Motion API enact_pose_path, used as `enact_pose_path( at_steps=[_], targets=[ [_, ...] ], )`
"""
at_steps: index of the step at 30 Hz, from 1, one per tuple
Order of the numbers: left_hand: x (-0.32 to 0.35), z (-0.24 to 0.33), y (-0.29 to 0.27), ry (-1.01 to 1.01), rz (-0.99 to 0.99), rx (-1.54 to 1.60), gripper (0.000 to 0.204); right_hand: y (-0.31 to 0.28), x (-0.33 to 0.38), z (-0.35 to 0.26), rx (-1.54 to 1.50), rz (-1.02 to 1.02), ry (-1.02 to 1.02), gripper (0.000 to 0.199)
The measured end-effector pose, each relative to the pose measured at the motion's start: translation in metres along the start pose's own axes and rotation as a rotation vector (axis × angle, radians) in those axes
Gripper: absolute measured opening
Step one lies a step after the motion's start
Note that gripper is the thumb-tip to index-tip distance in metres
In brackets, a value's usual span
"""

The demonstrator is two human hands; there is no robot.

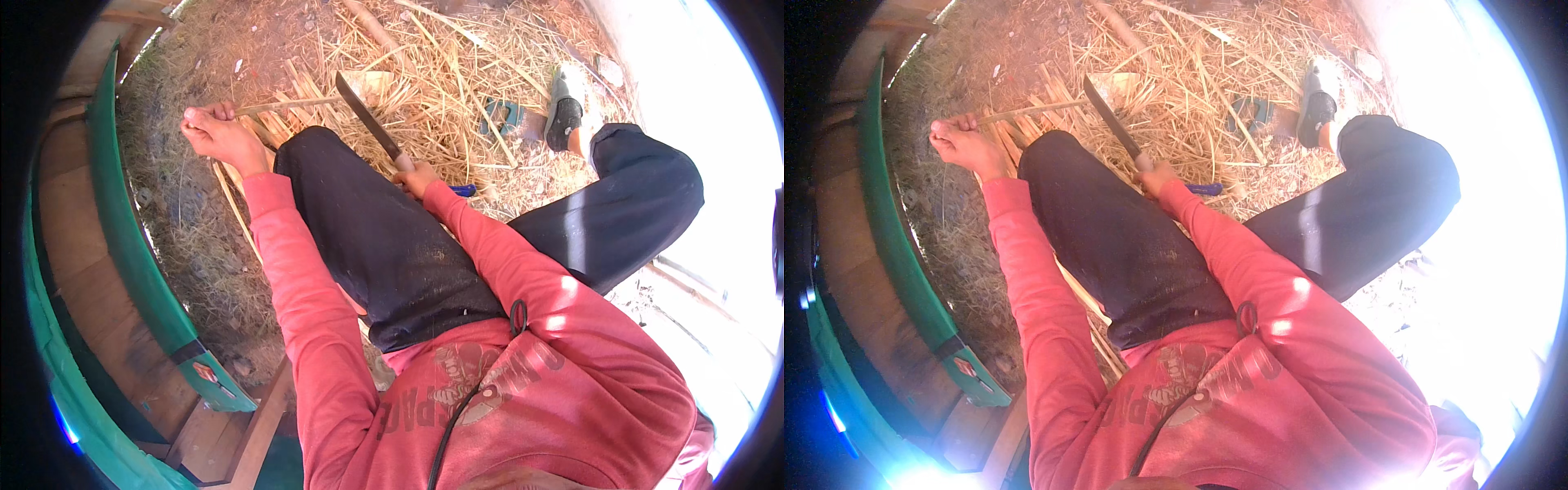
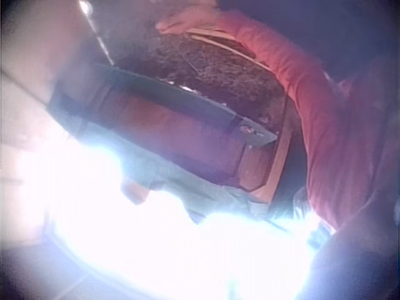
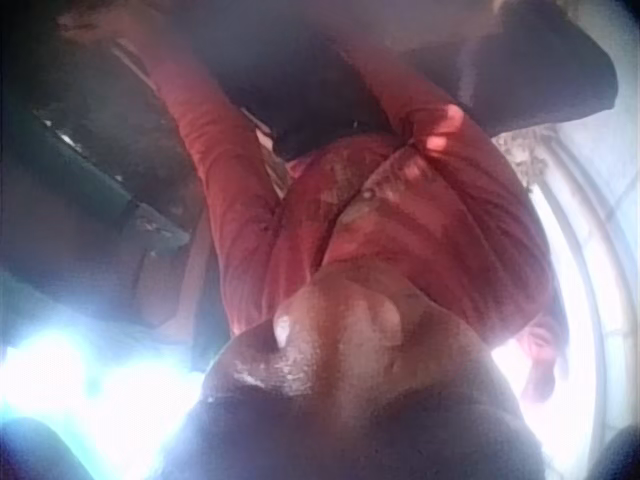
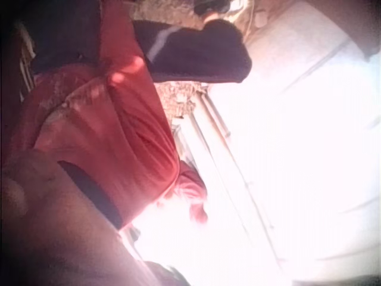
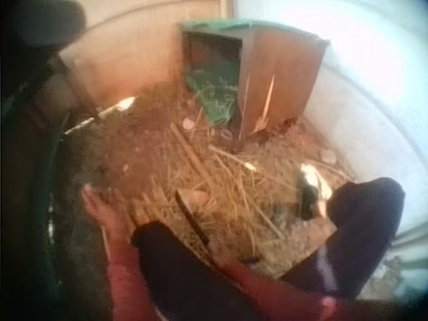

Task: The person sits on the ground and uses a knife to shave thin strips from a wooden stick. They hold the stick with one hand and scrape the blade along its length to create fine shavings, occasionally switching to a different stick.

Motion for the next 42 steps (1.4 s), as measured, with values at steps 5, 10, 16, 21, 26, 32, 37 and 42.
enact_pose_path(
  at_steps=[5,10,16,21,26,32,37,42],
  targets=[
    [-0.004,-0.002,-0.015,0.006,0.052,-0.037,0.032,0.011,0.034,-0.038,0.487,0.308,-0.648,0.028],
    [-0.001,0.000,-0.014,-0.011,0.022,-0.020,0.032,-0.004,0.022,-0.021,0.636,0.336,-0.369,0.028],
    [0.007,0.005,-0.004,0.021,0.002,0.009,0.032,0.000,0.050,-0.045,0.775,0.335,-0.421,0.026],
    [0.008,0.007,0.004,0.026,0.011,0.000,0.032,0.004,0.033,-0.033,0.704,0.391,-0.591,0.022],
    [0.005,0.004,-0.007,-0.010,0.022,0.000,0.032,-0.019,0.025,-0.006,0.833,0.257,-0.418,0.025],
    [0.010,0.006,-0.007,0.017,0.001,0.021,0.033,0.002,0.030,-0.038,0.468,0.384,-0.648,0.026],
    [0.011,0.006,-0.019,0.004,0.023,0.018,0.033,0.001,0.020,-0.018,0.671,0.283,-0.432,0.026],
    [0.011,0.002,-0.027,-0.041,0.014,0.019,0.031,0.001,0.023,-0.028,0.681,0.255,-0.462,0.028]
  ],
)
Point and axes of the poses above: each hand's wrist, its own x-axis away from the middle knuckle, its own y-axis out of the palm, z = x × y, the point moved 4 cm from there along -x, towards the middle knuckle, and after that the axes turned 5 degrees about -x, right-handed, at the moved point
